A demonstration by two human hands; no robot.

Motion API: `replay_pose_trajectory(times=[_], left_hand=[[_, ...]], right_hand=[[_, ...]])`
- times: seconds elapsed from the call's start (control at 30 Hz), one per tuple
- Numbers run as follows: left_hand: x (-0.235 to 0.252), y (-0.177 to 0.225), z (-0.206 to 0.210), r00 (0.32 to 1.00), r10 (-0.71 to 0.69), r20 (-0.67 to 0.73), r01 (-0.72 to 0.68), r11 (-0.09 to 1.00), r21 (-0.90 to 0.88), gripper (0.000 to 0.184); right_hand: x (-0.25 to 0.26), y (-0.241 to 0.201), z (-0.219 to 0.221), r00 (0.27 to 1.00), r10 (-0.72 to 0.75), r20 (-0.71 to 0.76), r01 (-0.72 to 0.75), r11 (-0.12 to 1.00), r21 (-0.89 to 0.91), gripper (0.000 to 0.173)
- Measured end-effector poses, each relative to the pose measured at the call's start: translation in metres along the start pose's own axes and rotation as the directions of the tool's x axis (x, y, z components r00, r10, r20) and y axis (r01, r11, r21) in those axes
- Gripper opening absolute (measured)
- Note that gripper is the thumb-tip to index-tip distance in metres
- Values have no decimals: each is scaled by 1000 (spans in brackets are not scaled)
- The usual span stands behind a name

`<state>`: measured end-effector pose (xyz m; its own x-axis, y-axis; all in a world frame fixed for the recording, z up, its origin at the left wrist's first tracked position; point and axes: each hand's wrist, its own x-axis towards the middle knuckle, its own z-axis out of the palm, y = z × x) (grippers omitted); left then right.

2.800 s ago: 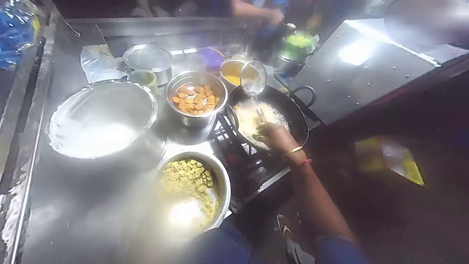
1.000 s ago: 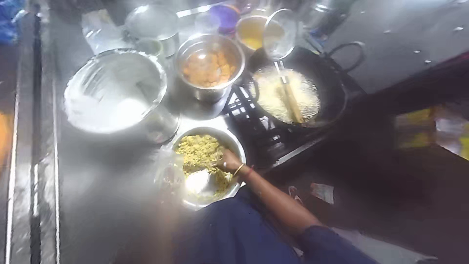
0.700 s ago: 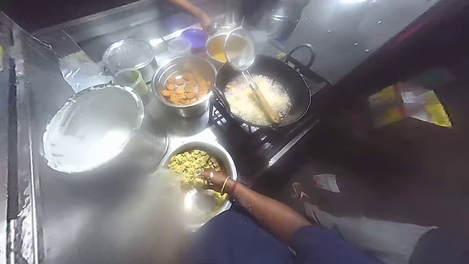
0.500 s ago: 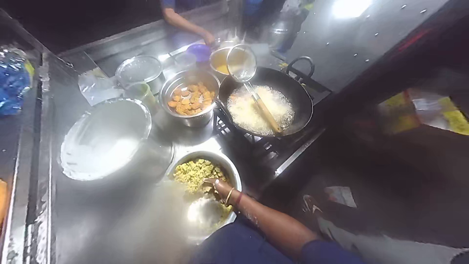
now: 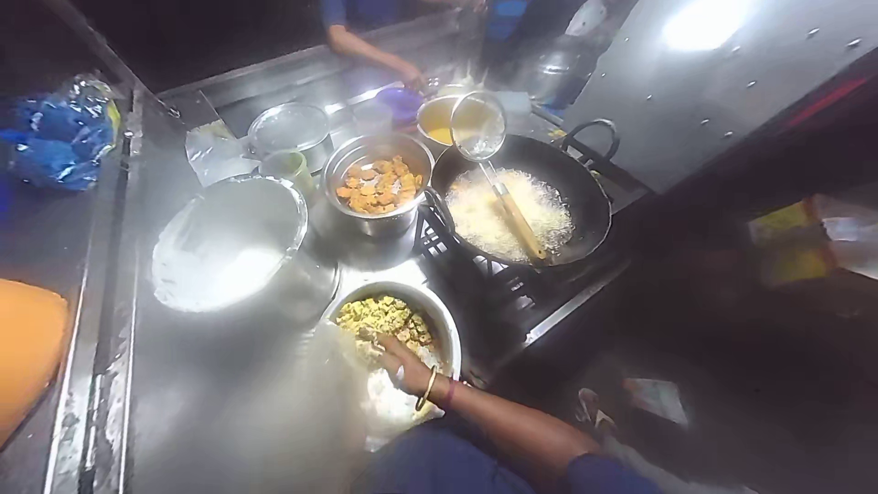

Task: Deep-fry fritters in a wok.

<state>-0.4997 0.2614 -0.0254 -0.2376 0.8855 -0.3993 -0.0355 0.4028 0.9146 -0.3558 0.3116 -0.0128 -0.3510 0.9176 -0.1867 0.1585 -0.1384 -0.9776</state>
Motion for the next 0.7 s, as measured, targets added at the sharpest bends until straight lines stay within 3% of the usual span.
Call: replay_pose_trajectory(times=[0.17,0.23,0.3,0.37,0.43,0.5,0.6,0.7], left_hand=[[8,-33,-3,969,161,186,-105,954,-280,29],[1,-26,-5,966,155,206,-120,978,-173,32],[-7,-13,-3,963,178,204,-163,982,-91,48],[-11,-8,0,954,248,168,-201,946,-253,69],[-11,-5,-2,959,244,141,-153,871,-466,70],[-8,-5,-12,970,210,125,-115,842,-527,69],[-5,-12,-25,987,156,40,-108,826,-553,58],[-5,-25,-36,991,135,11,-110,849,-517,60]], right_hand=[[-12,4,33,994,-111,15,112,991,-75,63],[-17,5,28,993,-118,10,118,992,-50,62],[-23,1,13,994,-109,14,109,994,-20,63],[-34,-14,-16,999,-48,-10,47,998,-47,70],[-50,-35,-53,997,13,-82,-24,991,-133,79],[-68,-48,-97,981,-46,-187,-11,956,-293,80],[-96,-70,-167,924,-210,-319,-20,807,-591,64],[-117,-97,-238,898,-258,-356,-139,602,-786,43]])
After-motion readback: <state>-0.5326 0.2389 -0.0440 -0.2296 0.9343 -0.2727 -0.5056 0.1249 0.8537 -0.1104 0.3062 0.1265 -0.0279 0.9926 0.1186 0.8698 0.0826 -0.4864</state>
